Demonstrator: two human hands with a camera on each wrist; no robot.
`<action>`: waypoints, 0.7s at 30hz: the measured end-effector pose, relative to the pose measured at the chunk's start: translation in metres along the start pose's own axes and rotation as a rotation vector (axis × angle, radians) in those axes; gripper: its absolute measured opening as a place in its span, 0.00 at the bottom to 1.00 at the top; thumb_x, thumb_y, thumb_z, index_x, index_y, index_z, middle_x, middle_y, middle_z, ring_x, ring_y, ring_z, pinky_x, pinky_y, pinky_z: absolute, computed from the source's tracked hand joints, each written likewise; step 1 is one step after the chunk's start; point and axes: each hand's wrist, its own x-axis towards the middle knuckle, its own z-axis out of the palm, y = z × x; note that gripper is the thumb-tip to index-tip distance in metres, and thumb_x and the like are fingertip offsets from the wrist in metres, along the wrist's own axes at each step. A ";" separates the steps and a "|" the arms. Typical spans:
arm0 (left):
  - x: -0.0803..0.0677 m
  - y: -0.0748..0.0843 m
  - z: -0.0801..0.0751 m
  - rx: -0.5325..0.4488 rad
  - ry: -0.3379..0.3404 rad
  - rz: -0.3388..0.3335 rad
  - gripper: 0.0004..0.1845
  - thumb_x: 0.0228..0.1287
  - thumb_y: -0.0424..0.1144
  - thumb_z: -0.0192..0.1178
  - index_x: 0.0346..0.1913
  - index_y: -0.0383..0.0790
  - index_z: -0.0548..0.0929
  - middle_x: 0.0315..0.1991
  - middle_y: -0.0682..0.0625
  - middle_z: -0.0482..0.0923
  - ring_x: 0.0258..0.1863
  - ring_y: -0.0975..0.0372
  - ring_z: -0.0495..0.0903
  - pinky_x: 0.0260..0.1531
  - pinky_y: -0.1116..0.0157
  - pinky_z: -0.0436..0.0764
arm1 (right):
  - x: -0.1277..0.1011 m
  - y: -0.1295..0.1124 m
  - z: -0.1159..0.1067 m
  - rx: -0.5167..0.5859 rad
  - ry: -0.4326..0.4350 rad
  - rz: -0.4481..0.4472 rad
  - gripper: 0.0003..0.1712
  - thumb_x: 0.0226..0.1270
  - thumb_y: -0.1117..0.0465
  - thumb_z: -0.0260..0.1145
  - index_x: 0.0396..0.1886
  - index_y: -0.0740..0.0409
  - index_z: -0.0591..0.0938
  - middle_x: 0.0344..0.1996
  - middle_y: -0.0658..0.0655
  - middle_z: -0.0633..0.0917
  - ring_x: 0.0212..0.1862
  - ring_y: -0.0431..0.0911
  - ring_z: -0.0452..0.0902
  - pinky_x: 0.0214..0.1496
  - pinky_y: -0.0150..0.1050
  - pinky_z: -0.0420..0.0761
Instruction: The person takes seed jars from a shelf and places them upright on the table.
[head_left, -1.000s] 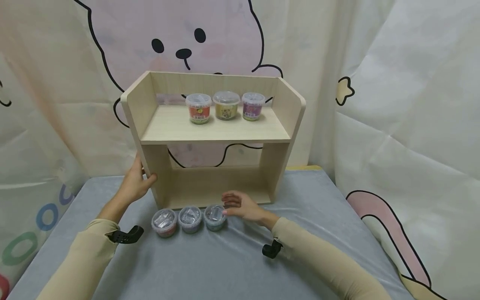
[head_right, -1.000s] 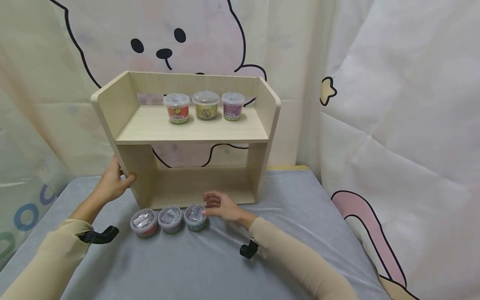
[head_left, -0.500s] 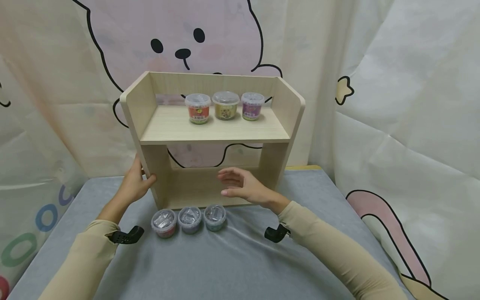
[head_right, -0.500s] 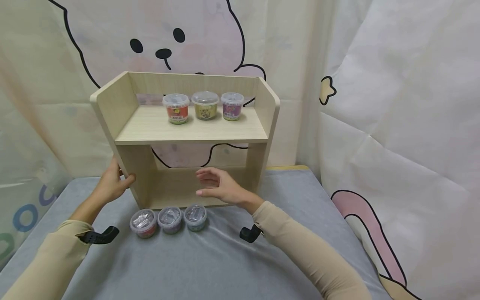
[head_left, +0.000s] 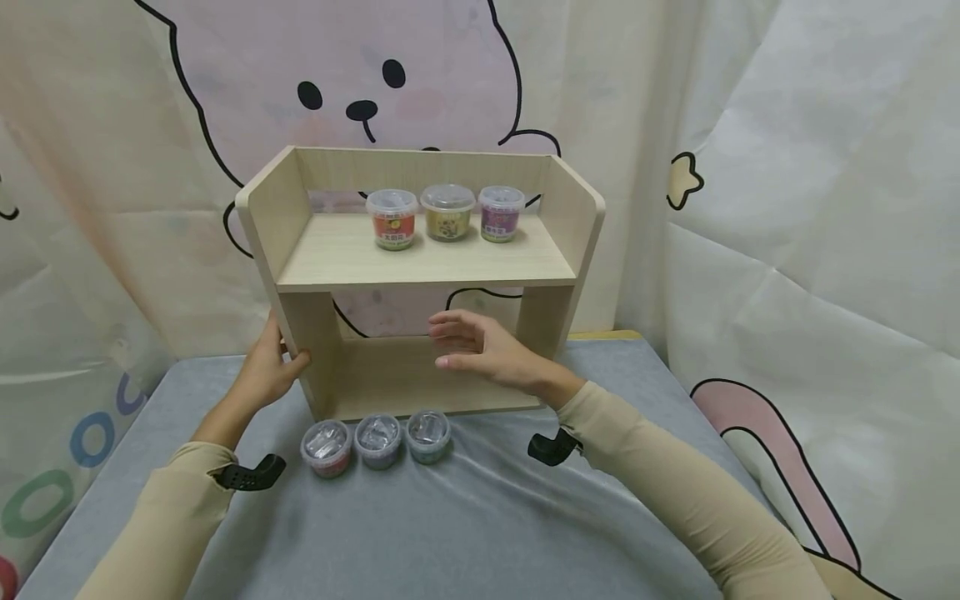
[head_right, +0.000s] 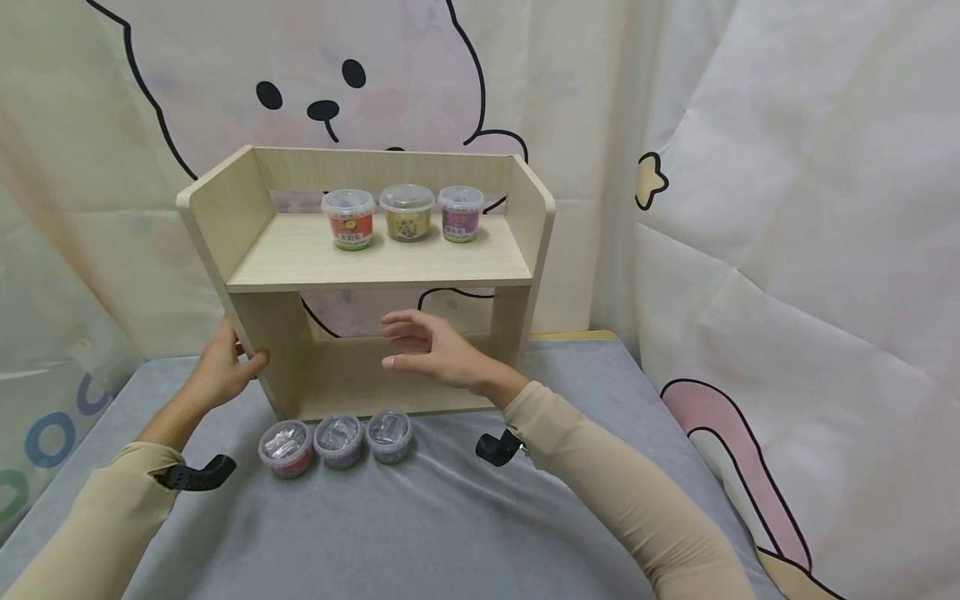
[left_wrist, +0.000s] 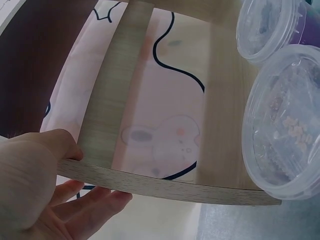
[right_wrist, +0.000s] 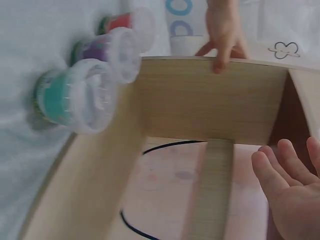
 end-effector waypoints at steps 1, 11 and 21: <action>0.000 0.000 0.000 -0.001 0.000 -0.002 0.47 0.63 0.24 0.56 0.80 0.41 0.44 0.70 0.24 0.62 0.64 0.27 0.69 0.56 0.31 0.75 | 0.001 -0.004 -0.001 -0.001 -0.001 -0.015 0.32 0.68 0.71 0.63 0.71 0.67 0.67 0.67 0.68 0.75 0.70 0.60 0.73 0.72 0.53 0.75; -0.002 0.001 0.000 0.019 -0.017 -0.024 0.46 0.65 0.25 0.55 0.80 0.39 0.42 0.70 0.22 0.61 0.63 0.25 0.69 0.53 0.31 0.78 | 0.009 -0.045 -0.021 0.050 0.029 -0.064 0.32 0.70 0.72 0.58 0.73 0.68 0.64 0.69 0.70 0.73 0.71 0.61 0.71 0.70 0.46 0.78; 0.001 0.000 0.001 0.011 -0.023 -0.035 0.46 0.64 0.25 0.55 0.80 0.38 0.42 0.71 0.22 0.60 0.66 0.25 0.66 0.58 0.30 0.74 | 0.030 -0.063 -0.027 0.066 0.093 -0.046 0.32 0.72 0.65 0.58 0.74 0.63 0.64 0.71 0.68 0.72 0.73 0.58 0.70 0.75 0.52 0.72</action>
